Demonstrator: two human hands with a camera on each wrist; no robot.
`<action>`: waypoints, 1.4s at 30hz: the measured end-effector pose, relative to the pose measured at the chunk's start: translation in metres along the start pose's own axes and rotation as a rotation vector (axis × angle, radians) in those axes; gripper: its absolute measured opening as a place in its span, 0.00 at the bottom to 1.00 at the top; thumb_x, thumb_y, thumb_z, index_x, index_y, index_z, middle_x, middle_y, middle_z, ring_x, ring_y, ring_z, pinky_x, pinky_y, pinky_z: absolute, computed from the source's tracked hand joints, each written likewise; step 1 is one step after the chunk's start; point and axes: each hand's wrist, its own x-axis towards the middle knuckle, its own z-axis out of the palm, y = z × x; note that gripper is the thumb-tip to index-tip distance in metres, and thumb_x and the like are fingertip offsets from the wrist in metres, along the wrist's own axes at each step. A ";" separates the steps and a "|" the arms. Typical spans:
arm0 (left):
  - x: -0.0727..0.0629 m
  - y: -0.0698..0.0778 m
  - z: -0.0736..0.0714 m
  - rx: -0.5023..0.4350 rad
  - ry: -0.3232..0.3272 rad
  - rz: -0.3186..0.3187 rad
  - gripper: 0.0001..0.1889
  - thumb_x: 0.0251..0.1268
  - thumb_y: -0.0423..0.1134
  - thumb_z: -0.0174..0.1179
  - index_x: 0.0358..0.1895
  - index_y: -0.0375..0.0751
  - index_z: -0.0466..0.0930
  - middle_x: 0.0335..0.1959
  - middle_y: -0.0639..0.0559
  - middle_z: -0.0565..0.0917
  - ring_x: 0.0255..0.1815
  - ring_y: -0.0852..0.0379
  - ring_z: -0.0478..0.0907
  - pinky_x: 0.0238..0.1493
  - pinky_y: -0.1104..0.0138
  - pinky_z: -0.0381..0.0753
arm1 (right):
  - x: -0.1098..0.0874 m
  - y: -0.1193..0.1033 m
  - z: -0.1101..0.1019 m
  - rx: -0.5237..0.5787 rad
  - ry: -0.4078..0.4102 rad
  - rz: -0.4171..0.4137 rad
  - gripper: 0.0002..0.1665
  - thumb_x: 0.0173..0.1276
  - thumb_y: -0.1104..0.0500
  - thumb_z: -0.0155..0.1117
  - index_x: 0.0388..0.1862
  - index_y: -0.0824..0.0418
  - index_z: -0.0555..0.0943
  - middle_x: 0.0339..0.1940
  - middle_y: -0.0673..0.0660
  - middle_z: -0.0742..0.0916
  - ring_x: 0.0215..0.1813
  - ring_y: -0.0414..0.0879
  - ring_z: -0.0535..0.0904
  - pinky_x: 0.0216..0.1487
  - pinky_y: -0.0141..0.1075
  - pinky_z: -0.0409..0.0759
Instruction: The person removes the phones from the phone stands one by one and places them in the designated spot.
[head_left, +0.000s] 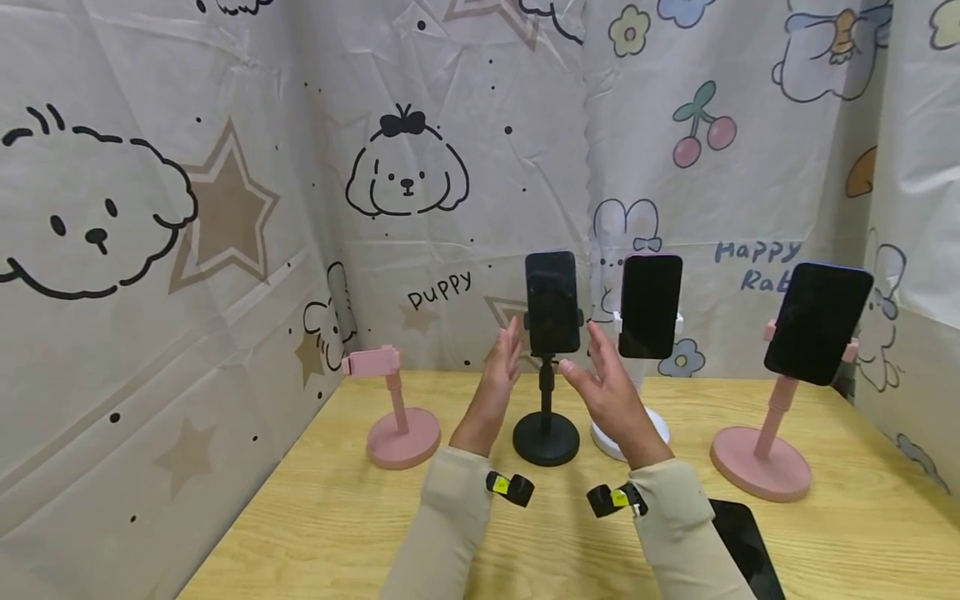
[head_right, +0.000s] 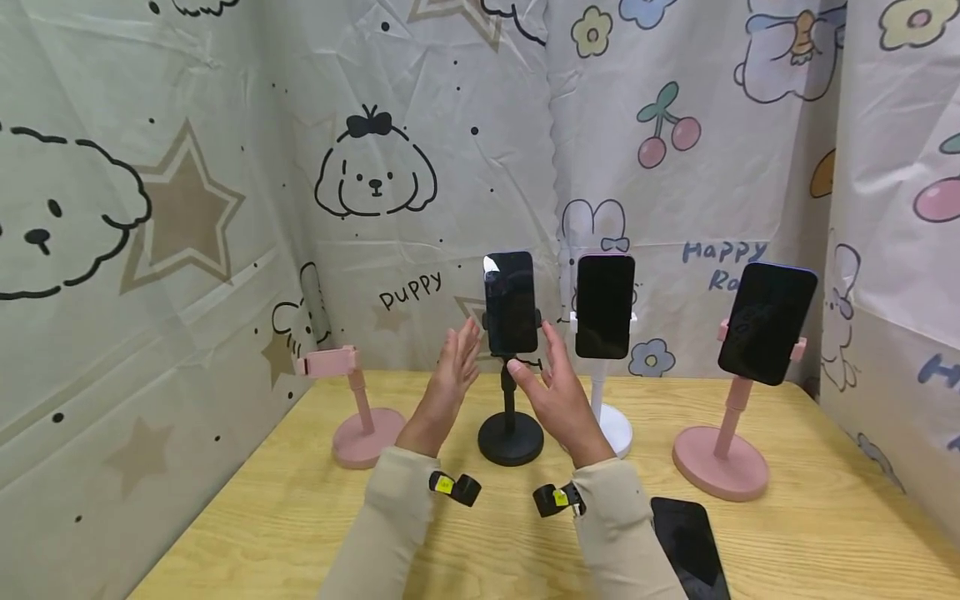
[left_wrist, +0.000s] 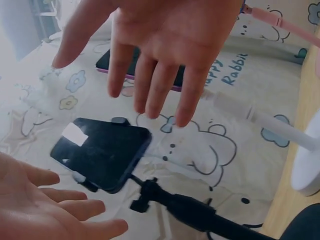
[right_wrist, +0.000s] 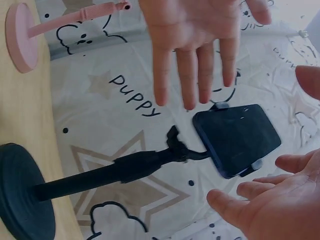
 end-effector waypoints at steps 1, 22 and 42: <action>0.001 -0.001 0.001 -0.004 -0.002 0.001 0.37 0.71 0.69 0.21 0.78 0.56 0.41 0.78 0.57 0.45 0.78 0.56 0.44 0.74 0.51 0.45 | 0.000 0.001 0.000 0.009 -0.004 0.001 0.48 0.73 0.44 0.56 0.79 0.50 0.40 0.80 0.52 0.46 0.79 0.51 0.41 0.73 0.55 0.50; 0.005 -0.011 0.005 -0.140 -0.010 0.016 0.38 0.74 0.66 0.24 0.78 0.47 0.41 0.78 0.47 0.45 0.77 0.51 0.45 0.69 0.50 0.62 | -0.002 0.008 0.002 0.138 -0.064 0.024 0.46 0.73 0.41 0.52 0.79 0.50 0.42 0.79 0.47 0.47 0.79 0.44 0.41 0.74 0.50 0.47; 0.001 0.002 -0.005 -0.114 0.053 -0.001 0.36 0.74 0.65 0.30 0.76 0.47 0.53 0.72 0.41 0.59 0.68 0.42 0.63 0.59 0.47 0.72 | -0.006 -0.002 -0.007 0.147 -0.047 0.026 0.42 0.74 0.43 0.53 0.78 0.54 0.48 0.78 0.55 0.58 0.76 0.52 0.55 0.69 0.53 0.63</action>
